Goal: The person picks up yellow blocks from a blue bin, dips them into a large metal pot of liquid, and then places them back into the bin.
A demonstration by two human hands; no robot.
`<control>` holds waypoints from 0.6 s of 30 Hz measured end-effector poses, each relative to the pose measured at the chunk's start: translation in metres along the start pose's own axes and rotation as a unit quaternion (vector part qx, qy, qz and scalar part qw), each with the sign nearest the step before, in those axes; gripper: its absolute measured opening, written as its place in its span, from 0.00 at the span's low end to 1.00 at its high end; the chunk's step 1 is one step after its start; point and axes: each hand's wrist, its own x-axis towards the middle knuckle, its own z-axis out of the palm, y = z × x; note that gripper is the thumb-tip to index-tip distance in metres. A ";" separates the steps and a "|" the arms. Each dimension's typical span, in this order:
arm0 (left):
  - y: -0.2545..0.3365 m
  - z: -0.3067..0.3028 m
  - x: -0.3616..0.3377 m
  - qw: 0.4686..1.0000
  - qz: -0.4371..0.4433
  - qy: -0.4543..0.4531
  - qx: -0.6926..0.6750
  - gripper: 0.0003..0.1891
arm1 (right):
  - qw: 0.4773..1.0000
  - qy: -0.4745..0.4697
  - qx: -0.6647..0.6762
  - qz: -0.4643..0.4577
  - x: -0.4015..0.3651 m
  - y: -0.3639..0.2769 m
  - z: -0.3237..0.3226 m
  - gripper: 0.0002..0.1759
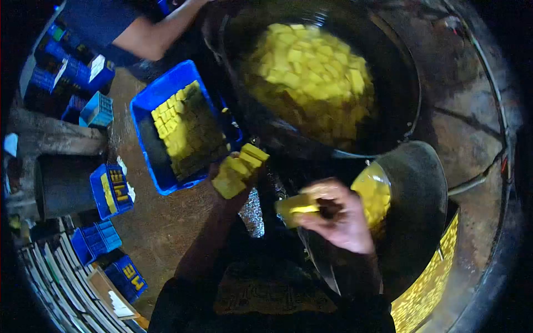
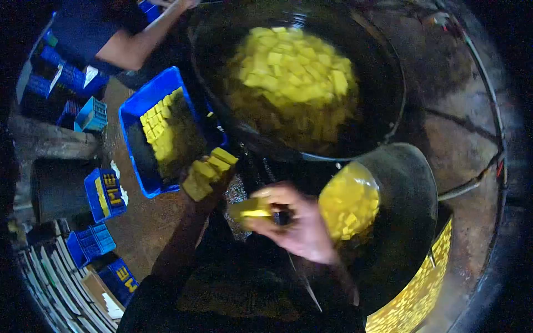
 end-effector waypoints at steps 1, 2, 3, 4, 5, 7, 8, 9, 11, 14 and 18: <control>-0.035 -0.036 0.010 0.939 -0.045 -0.097 -0.327 0.30 | 0.997 -0.040 -0.062 0.020 0.015 -0.001 0.026 0.25; -0.018 -0.032 -0.001 0.930 -0.073 -0.026 -0.359 0.32 | 0.990 -0.092 -0.100 0.027 0.034 0.004 0.049 0.26; 0.013 -0.017 -0.013 0.914 -0.102 0.044 -0.391 0.33 | 0.979 -0.146 -0.139 0.034 0.053 0.015 0.070 0.27; 0.052 -0.010 -0.014 0.923 -0.173 0.075 -0.335 0.29 | 0.968 -0.109 -0.226 -0.007 0.067 0.029 0.096 0.28; 0.034 -0.030 -0.011 0.918 -0.166 0.081 -0.350 0.29 | 0.947 -0.072 -0.308 -0.052 0.077 0.046 0.119 0.30; 0.017 -0.059 -0.005 0.957 -0.103 0.002 -0.272 0.24 | 0.924 -0.099 -0.367 0.041 0.093 0.069 0.152 0.39; 0.034 -0.060 -0.009 0.962 -0.056 0.011 -0.266 0.19 | 0.927 -0.117 -0.356 0.034 0.102 0.080 0.165 0.43; 0.047 -0.061 -0.010 0.959 -0.051 0.026 -0.277 0.19 | 0.929 -0.133 -0.344 0.030 0.110 0.093 0.177 0.47; 0.058 -0.072 -0.010 0.990 0.106 0.096 -0.019 0.31 | 0.936 -0.202 -0.261 0.122 0.117 0.138 0.195 0.47; 0.035 -0.149 0.019 0.824 -0.206 -0.003 -0.528 0.36 | 0.908 -0.273 -0.101 0.302 0.155 0.169 0.219 0.40; 0.102 -0.189 0.070 0.886 -0.253 0.223 -0.318 0.38 | 0.856 -0.299 0.066 0.417 0.237 0.202 0.258 0.31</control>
